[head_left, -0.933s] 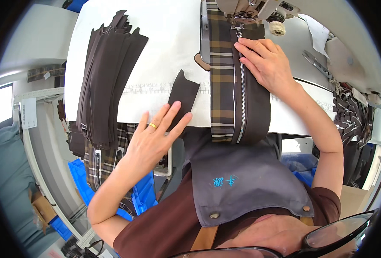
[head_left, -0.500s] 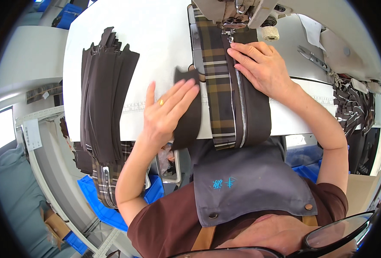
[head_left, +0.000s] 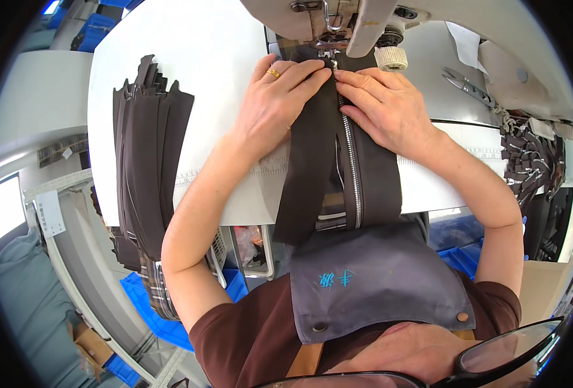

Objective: The person operates an industrial sewing machine to stitch a zipper onto a plaid fabric pouch. They guide the fabric under the needle, trim excess thread with scissors, and reposition the item to sew along the zipper's length. The person handles multiple pouches, stacking completed units to the side.

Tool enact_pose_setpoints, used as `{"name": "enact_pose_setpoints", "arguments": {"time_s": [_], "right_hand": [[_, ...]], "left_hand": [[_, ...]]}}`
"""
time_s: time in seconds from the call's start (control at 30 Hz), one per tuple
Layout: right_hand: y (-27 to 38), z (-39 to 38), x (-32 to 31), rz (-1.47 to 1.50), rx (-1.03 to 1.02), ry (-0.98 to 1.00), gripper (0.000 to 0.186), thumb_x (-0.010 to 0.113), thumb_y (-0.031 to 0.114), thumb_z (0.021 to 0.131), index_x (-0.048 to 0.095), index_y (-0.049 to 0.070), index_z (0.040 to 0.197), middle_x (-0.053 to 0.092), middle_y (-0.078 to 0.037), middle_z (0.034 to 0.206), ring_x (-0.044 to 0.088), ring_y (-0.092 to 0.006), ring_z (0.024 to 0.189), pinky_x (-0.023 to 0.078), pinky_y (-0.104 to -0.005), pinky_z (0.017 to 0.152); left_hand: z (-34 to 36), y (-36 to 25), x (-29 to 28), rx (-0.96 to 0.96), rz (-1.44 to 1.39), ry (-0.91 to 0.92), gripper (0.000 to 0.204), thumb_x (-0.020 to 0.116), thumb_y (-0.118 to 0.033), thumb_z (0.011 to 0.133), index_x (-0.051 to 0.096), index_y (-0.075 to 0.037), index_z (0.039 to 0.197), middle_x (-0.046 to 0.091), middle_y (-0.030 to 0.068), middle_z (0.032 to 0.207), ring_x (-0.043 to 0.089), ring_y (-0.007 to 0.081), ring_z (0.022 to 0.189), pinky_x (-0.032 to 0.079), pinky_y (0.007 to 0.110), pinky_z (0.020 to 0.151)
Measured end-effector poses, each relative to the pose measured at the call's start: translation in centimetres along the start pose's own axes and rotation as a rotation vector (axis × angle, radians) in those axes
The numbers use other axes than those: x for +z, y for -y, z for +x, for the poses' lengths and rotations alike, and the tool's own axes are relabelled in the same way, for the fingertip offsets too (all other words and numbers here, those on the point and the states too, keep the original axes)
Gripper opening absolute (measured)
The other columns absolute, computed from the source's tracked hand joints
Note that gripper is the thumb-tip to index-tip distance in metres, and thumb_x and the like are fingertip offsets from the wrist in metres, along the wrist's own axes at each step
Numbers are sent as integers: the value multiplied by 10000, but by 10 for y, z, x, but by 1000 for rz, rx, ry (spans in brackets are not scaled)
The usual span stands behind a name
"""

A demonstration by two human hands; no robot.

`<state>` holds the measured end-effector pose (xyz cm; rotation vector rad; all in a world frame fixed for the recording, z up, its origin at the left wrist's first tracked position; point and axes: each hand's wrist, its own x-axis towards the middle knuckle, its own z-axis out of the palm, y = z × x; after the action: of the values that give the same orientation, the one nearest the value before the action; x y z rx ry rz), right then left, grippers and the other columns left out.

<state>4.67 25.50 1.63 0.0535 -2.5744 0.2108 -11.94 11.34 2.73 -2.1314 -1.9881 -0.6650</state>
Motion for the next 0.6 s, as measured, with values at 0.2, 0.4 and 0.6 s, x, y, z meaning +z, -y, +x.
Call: {"name": "enact_pose_setpoints", "arguments": {"time_s": [0.2,0.4,0.6], "right_hand": [[0,0,0,15,13,11,266,687,205,765,618,58,975,618,-12,1078,558,-176,936,463,-312,722],[1,0,0,20,21,4,277,690,205,760,619,57,983,618,-14,1077,556,-180,937,459,-311,729],[1,0,-1,21,20,-1,278,693,196,752,622,53,980,613,-13,1072,554,-181,935,456,-313,732]], "left_hand": [[-1,1,5,41,75,-78,384,585,-68,692,642,-40,1071,613,35,1129,581,208,974,390,368,900],[2,3,7,-14,-17,-53,372,586,-46,710,642,-65,1077,588,-3,1134,553,172,1021,300,512,1028],[4,4,4,-18,7,-29,383,591,-39,705,642,-66,1084,591,2,1152,558,173,1036,277,518,1049]]}}
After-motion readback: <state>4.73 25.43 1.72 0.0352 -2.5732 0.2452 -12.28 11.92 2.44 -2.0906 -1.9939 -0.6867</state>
